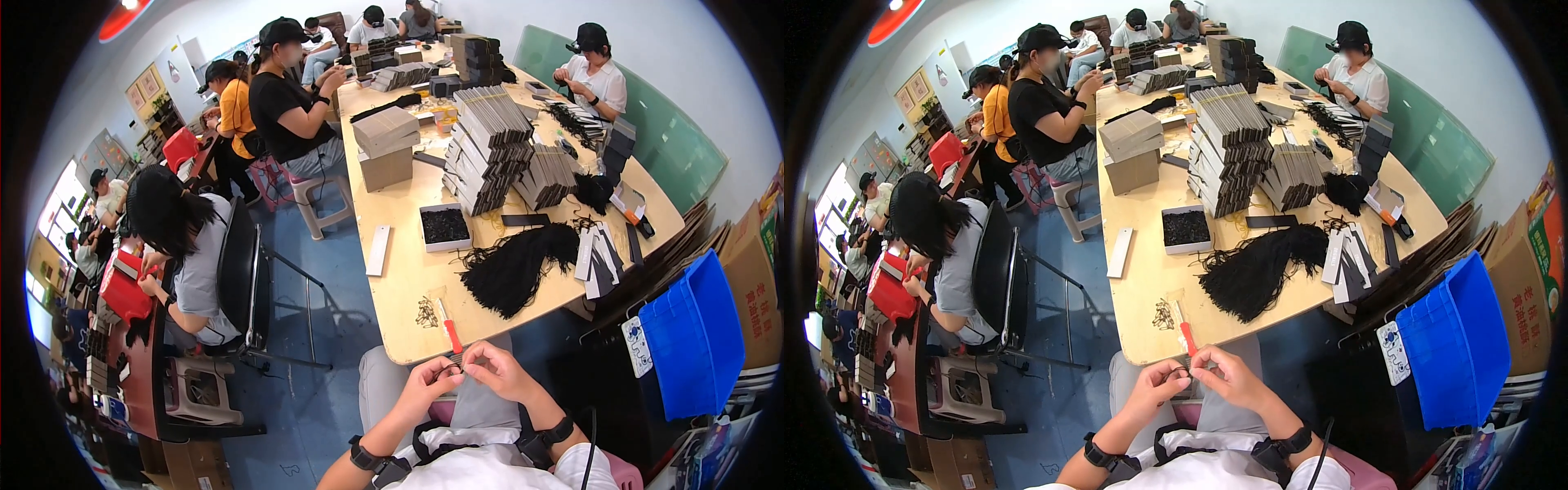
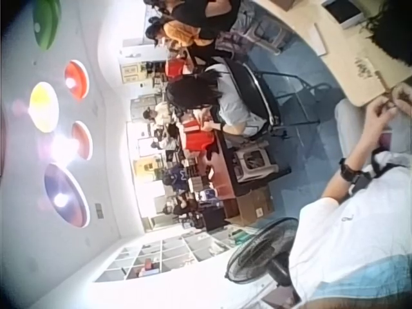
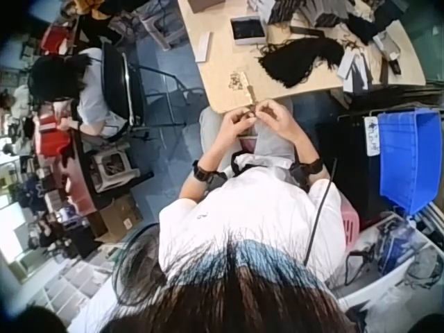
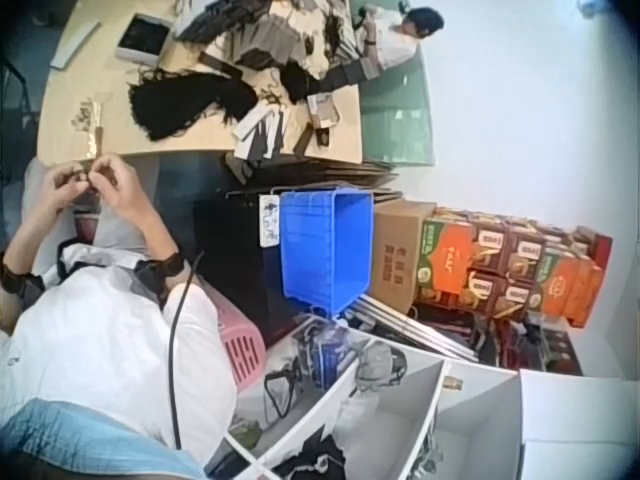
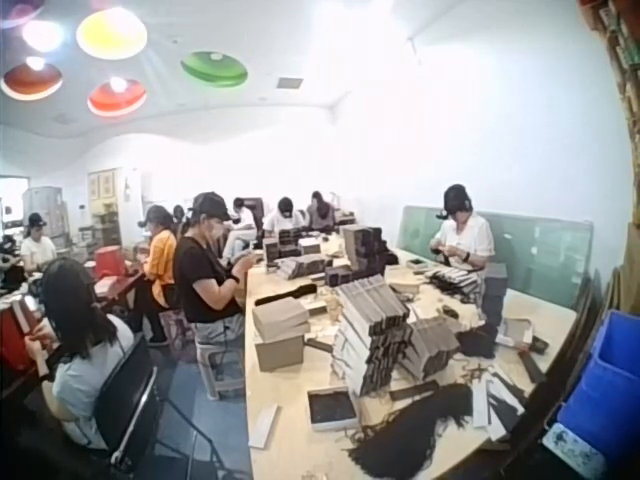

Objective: The person is seen attaching small metal hooks to black lanyard straps at a workstation in a shared production space.

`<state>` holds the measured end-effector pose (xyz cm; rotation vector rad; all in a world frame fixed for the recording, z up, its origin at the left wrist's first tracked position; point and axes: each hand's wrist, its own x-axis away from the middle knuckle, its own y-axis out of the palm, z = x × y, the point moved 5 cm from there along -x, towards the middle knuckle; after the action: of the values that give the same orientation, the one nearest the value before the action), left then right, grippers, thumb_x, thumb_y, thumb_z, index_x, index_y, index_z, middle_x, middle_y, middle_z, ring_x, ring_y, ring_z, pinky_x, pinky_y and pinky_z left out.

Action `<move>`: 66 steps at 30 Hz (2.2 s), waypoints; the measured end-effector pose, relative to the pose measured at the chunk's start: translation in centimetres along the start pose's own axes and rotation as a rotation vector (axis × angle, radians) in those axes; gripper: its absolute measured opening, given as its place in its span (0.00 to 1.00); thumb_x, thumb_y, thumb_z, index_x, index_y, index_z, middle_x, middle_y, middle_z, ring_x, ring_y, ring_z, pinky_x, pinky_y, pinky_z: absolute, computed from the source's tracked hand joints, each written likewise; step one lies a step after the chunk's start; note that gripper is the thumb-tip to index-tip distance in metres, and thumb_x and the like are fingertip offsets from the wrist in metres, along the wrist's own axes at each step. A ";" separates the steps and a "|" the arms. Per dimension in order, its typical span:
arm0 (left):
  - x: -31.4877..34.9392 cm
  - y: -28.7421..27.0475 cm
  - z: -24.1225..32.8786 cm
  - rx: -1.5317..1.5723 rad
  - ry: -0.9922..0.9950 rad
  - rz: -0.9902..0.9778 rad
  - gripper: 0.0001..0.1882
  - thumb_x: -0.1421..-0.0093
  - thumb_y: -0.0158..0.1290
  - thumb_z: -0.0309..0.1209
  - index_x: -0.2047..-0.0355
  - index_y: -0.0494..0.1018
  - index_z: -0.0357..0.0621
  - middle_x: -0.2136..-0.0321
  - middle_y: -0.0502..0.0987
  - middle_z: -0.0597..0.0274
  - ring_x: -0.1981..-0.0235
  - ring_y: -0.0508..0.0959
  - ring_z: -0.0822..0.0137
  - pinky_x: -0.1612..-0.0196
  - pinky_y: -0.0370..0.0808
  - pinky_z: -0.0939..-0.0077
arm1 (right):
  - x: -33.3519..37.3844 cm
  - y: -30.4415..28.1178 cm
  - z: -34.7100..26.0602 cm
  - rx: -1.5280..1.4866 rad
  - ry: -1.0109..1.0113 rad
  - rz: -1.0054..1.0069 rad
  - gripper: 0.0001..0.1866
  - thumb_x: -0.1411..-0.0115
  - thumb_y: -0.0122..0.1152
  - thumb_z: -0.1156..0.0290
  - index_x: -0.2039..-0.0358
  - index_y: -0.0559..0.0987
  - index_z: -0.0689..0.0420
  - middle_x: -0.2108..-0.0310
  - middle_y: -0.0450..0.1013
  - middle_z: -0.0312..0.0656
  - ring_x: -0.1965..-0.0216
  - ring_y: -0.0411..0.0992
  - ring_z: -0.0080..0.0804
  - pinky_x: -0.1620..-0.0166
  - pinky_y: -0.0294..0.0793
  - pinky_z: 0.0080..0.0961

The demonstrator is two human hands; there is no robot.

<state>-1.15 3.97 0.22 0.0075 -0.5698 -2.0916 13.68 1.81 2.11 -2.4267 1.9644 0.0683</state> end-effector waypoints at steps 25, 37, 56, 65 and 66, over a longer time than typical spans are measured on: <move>0.2 -0.5 -0.8 0.606 0.041 -0.174 0.05 0.38 0.52 0.27 0.64 0.72 0.39 0.85 0.63 0.75 0.87 0.54 0.83 0.82 0.49 0.85 | -0.1 3.1 -2.9 0.408 -0.279 0.246 0.05 0.38 0.54 0.78 0.62 0.68 0.62 0.74 0.72 0.43 0.75 0.72 0.26 0.72 0.71 0.20; 0.9 -1.1 1.6 0.048 0.275 0.160 0.06 0.40 0.55 0.23 0.63 0.75 0.34 0.73 0.76 0.71 0.77 0.67 0.86 0.75 0.61 0.92 | 0.3 2.9 -3.4 0.157 -0.210 0.344 0.07 0.43 0.60 0.78 0.63 0.79 0.64 0.71 0.77 0.41 0.74 0.75 0.22 0.74 0.73 0.19; 0.3 -0.8 2.7 -0.417 0.299 0.267 0.06 0.41 0.56 0.24 0.67 0.74 0.33 0.83 0.68 0.77 0.82 0.59 0.88 0.81 0.53 0.90 | -0.4 1.1 1.0 -0.228 0.133 0.265 0.07 0.40 0.57 0.77 0.61 0.76 0.65 0.70 0.75 0.37 0.70 0.73 0.18 0.67 0.71 0.14; 0.8 -0.1 4.2 -0.639 0.371 0.251 0.05 0.41 0.56 0.24 0.66 0.74 0.36 0.84 0.67 0.77 0.82 0.60 0.87 0.81 0.55 0.89 | -0.7 1.2 0.5 -0.129 0.160 0.171 0.08 0.38 0.56 0.75 0.61 0.76 0.65 0.71 0.73 0.34 0.72 0.70 0.16 0.68 0.69 0.14; 0.9 0.1 4.3 -0.672 0.421 0.254 0.05 0.42 0.56 0.24 0.66 0.74 0.36 0.84 0.67 0.77 0.82 0.60 0.86 0.81 0.55 0.88 | -0.7 1.1 0.5 -0.101 0.169 0.159 0.07 0.38 0.56 0.74 0.62 0.76 0.65 0.72 0.73 0.33 0.73 0.69 0.15 0.69 0.68 0.14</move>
<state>-2.52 4.93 4.31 -0.0098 0.3766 -1.8622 12.42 2.26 1.71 -2.4036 2.2770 -0.0372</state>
